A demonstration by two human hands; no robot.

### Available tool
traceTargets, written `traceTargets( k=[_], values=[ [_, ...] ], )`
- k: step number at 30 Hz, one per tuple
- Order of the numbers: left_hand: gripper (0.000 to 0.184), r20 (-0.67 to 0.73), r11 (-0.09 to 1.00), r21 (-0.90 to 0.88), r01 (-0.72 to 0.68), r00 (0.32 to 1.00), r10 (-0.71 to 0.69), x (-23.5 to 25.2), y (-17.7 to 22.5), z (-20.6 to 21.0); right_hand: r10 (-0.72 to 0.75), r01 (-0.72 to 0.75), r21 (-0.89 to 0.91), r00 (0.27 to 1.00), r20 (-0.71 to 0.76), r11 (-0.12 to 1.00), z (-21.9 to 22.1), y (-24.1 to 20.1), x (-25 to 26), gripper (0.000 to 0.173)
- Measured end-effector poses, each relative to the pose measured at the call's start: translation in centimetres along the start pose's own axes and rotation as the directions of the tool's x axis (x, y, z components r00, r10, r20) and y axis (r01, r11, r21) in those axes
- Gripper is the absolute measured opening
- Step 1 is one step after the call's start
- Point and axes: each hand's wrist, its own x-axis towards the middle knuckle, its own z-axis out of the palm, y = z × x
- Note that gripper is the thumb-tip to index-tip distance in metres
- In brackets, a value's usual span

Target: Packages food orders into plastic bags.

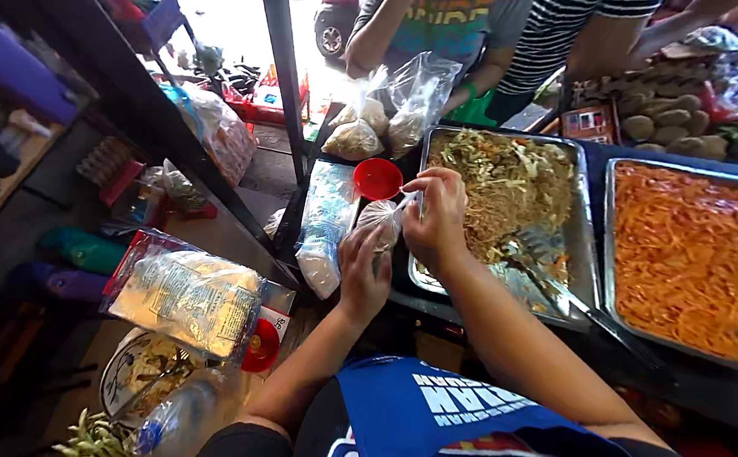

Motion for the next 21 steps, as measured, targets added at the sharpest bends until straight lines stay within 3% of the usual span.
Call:
traceTargets(
  k=[2,4,5,6,7,8,9,13,16,21],
  values=[
    [0.025,-0.123,0.997,0.074,0.009,0.992,0.000,-3.5,-1.0,-2.4,-0.127,0.129,-0.025,0.990,0.069,0.991,0.8,-1.7,-2.2,0.025],
    [0.021,-0.168,0.991,0.083,0.104,0.982,-0.089,-6.0,-2.9,-4.6,-0.119,0.129,-0.016,0.955,0.270,0.992,2.7,-2.6,-4.7,0.018],
    [0.020,-0.177,0.984,0.068,0.163,0.973,-0.149,-6.7,-3.7,-5.4,-0.036,0.061,-0.044,0.897,0.441,0.997,3.7,-2.7,-5.7,0.022],
    [0.020,-0.175,0.974,0.047,0.222,0.962,-0.211,-7.1,-4.4,-6.2,0.085,-0.023,-0.108,0.782,0.617,0.994,4.5,-2.7,-6.2,0.035],
    [0.019,-0.163,0.965,0.022,0.262,0.953,-0.255,-7.2,-4.8,-6.7,0.182,-0.084,-0.169,0.655,0.733,0.982,5.2,-2.4,-6.5,0.049],
    [0.020,-0.140,0.960,0.009,0.280,0.951,-0.276,-7.0,-5.1,-6.9,0.238,-0.119,-0.208,0.579,0.780,0.971,6.0,-2.0,-6.7,0.053],
    [0.022,-0.103,0.956,0.003,0.292,0.951,-0.290,-6.7,-5.1,-7.1,0.265,-0.141,-0.225,0.560,0.785,0.964,6.6,-1.7,-7.0,0.052],
    [0.030,-0.025,0.925,-0.017,0.381,0.924,-0.381,-5.2,-5.1,-6.2,0.269,-0.168,-0.211,0.633,0.726,0.963,7.0,-2.0,-7.3,0.035],
    [0.030,-0.016,0.907,-0.009,0.422,0.906,-0.422,-4.3,-5.7,-5.4,0.306,-0.213,-0.221,0.615,0.726,0.952,6.9,-2.2,-6.9,0.034],
    [0.025,-0.024,0.897,-0.007,0.443,0.896,-0.443,-3.4,-5.9,-5.4,0.330,-0.212,-0.255,0.518,0.789,0.943,7.9,-2.0,-6.9,0.044]
  ],
)
